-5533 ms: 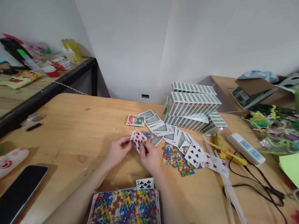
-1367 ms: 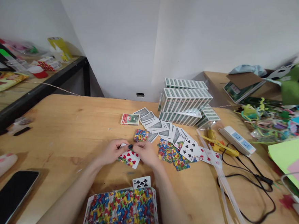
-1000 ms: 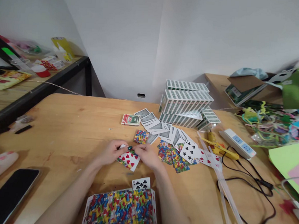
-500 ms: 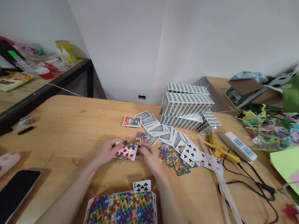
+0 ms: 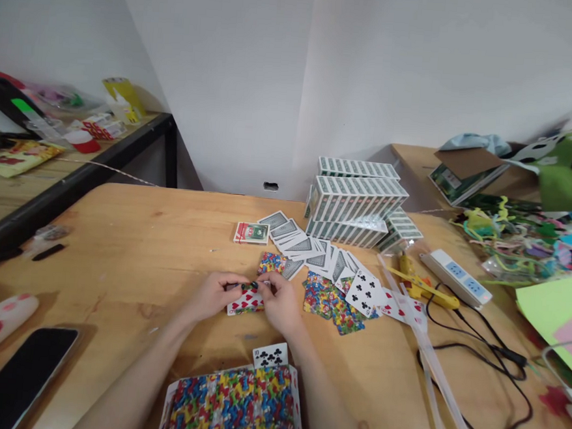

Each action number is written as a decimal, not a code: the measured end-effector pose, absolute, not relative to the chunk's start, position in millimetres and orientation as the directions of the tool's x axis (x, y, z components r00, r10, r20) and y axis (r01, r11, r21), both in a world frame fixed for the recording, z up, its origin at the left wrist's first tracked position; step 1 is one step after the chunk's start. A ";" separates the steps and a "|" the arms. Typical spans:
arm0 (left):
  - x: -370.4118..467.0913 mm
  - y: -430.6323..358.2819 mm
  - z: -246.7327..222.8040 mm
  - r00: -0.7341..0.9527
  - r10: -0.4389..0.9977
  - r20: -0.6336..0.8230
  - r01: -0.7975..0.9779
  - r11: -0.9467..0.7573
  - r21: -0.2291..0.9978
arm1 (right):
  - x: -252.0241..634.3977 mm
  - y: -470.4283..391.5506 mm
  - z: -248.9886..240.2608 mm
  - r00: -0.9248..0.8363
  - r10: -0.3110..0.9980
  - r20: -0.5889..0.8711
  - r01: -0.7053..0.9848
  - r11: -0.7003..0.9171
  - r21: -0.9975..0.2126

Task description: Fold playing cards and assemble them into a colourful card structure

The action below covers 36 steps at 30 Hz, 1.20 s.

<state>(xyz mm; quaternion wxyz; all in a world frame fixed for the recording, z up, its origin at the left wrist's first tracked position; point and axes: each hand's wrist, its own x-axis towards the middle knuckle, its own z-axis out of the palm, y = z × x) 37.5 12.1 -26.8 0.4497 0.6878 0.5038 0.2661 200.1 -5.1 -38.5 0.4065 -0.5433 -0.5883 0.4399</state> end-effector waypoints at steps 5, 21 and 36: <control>37.6 11.2 -28.3 0.355 0.928 -0.111 0.483 -0.081 0.872 | 201.0 -5.6 -33.0 -0.036 0.998 0.053 0.373 0.062 -0.926; 33.5 11.8 -30.3 0.415 0.903 -0.111 0.492 -0.120 0.862 | 204.9 -3.0 -39.4 -0.062 0.998 0.008 0.332 0.029 -0.943; 36.8 11.3 -17.1 0.453 0.889 -0.065 0.422 -0.150 0.894 | 201.8 -5.5 -36.7 -0.073 0.997 0.027 0.314 0.049 -0.948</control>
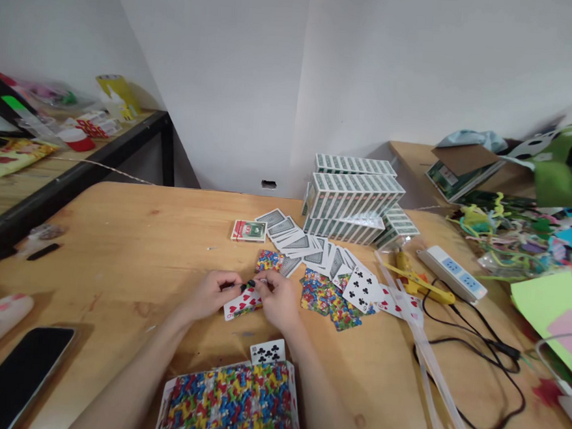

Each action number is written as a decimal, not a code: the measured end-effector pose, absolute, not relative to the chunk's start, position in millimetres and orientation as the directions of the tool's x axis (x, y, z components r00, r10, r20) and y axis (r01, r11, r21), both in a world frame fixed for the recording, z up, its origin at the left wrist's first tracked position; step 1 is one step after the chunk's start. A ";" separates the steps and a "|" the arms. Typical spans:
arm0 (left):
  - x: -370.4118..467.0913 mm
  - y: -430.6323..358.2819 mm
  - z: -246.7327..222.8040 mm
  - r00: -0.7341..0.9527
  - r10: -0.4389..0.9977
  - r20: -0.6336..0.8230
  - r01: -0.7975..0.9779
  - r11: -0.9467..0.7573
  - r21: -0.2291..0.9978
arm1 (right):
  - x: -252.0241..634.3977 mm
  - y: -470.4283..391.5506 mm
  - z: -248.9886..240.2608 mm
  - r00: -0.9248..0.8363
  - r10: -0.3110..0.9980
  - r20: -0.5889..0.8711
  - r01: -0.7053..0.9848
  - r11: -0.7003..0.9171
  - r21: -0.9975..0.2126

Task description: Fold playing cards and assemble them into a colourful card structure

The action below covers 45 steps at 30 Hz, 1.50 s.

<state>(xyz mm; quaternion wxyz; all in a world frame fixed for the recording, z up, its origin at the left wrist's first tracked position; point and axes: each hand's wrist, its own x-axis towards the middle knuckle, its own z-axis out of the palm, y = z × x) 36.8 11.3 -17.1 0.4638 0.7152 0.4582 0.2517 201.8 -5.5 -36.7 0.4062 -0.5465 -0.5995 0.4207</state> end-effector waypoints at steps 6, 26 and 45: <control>34.5 10.6 -19.3 0.488 0.871 -0.055 0.449 -0.197 0.872 | 201.6 -5.3 -35.0 -0.052 0.999 -0.011 0.291 0.005 -0.957; 32.5 8.5 -20.5 0.451 0.892 -0.015 0.376 -0.175 0.910 | 206.3 -0.9 -43.9 -0.044 0.998 -0.041 0.231 -0.030 -0.972; 40.2 10.2 -25.2 0.380 0.923 -0.053 0.473 -0.145 0.869 | 201.9 -2.8 -35.7 -0.093 0.995 0.027 0.335 0.057 -0.941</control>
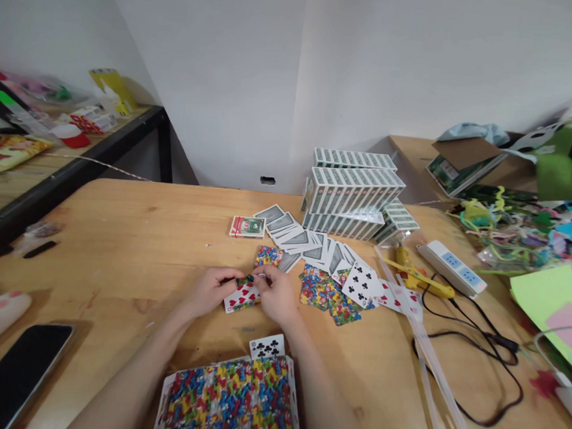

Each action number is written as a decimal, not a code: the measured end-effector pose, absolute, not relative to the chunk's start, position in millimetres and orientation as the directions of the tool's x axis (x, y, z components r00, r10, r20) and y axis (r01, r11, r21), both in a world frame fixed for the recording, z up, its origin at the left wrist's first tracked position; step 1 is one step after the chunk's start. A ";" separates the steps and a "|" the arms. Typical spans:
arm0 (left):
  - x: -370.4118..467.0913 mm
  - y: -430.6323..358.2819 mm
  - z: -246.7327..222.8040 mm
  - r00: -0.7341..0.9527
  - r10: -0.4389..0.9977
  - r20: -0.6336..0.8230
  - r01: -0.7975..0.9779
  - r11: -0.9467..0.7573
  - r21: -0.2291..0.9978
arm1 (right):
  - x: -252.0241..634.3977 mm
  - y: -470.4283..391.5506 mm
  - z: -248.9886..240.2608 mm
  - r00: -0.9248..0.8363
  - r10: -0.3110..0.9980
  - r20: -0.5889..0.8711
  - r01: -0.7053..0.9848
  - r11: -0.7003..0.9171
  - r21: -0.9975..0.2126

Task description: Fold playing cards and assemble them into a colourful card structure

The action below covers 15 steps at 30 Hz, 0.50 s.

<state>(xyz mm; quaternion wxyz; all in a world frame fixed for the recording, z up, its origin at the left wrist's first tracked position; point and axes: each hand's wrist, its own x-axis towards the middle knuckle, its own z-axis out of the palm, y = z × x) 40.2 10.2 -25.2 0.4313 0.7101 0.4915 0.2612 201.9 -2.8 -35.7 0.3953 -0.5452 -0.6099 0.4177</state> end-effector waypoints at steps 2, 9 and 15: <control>39.3 9.7 -26.8 0.353 0.933 -0.066 0.484 -0.122 0.866 | 201.8 -3.2 -33.8 -0.083 0.996 0.028 0.363 0.057 -0.930; 36.4 8.9 -32.0 0.335 0.939 -0.082 0.506 -0.106 0.856 | 201.2 -3.8 -31.5 -0.032 0.998 0.051 0.399 0.059 -0.915; 40.5 9.7 -25.6 0.327 0.944 -0.030 0.469 -0.134 0.873 | 200.1 -4.7 -31.1 -0.032 0.998 0.063 0.418 0.070 -0.906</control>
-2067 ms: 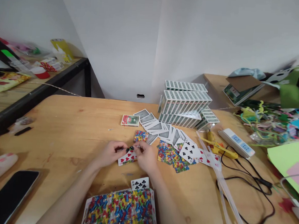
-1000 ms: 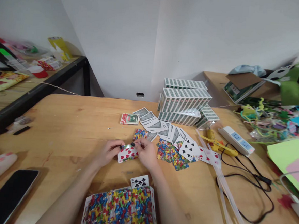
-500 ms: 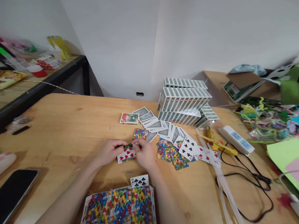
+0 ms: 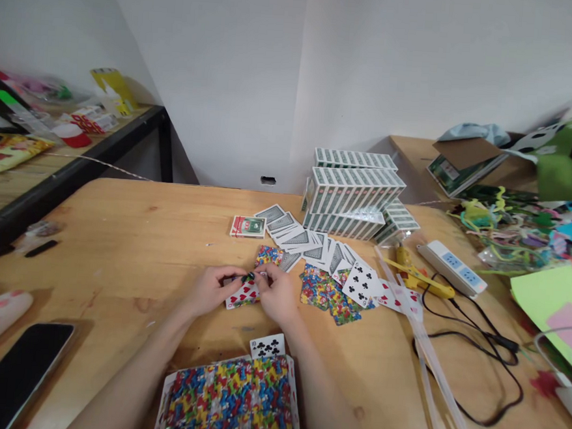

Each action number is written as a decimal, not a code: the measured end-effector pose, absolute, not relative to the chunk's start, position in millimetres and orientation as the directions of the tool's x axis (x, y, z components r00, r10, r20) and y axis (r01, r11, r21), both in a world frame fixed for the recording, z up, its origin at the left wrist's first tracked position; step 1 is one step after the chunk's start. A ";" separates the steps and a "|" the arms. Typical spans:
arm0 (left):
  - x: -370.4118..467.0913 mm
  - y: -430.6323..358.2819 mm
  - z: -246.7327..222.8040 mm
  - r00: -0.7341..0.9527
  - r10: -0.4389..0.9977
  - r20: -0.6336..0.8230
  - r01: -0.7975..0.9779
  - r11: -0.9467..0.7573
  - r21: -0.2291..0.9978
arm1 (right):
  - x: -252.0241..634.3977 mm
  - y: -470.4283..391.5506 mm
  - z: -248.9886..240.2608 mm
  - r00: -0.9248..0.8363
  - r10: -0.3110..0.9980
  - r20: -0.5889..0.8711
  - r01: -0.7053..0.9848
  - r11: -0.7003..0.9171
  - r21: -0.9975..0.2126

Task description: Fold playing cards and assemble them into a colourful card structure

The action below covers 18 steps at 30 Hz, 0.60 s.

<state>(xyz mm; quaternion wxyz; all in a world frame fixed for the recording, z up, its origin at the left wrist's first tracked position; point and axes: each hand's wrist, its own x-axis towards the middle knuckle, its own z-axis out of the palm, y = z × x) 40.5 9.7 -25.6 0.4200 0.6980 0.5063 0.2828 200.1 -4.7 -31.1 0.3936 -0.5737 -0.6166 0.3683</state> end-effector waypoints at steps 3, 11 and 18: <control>42.8 9.9 -22.7 0.323 0.945 -0.050 0.431 -0.100 0.897 | 200.0 -4.6 -31.8 -0.049 0.997 0.061 0.410 0.076 -0.909; 39.7 12.7 -29.7 0.306 0.945 -0.117 0.425 -0.026 0.905 | 199.2 -5.0 -32.4 -0.046 0.997 0.069 0.403 0.082 -0.912; 37.7 12.9 -32.4 0.326 0.934 -0.146 0.384 0.010 0.923 | 200.2 -5.2 -31.3 -0.032 0.995 0.090 0.408 0.096 -0.908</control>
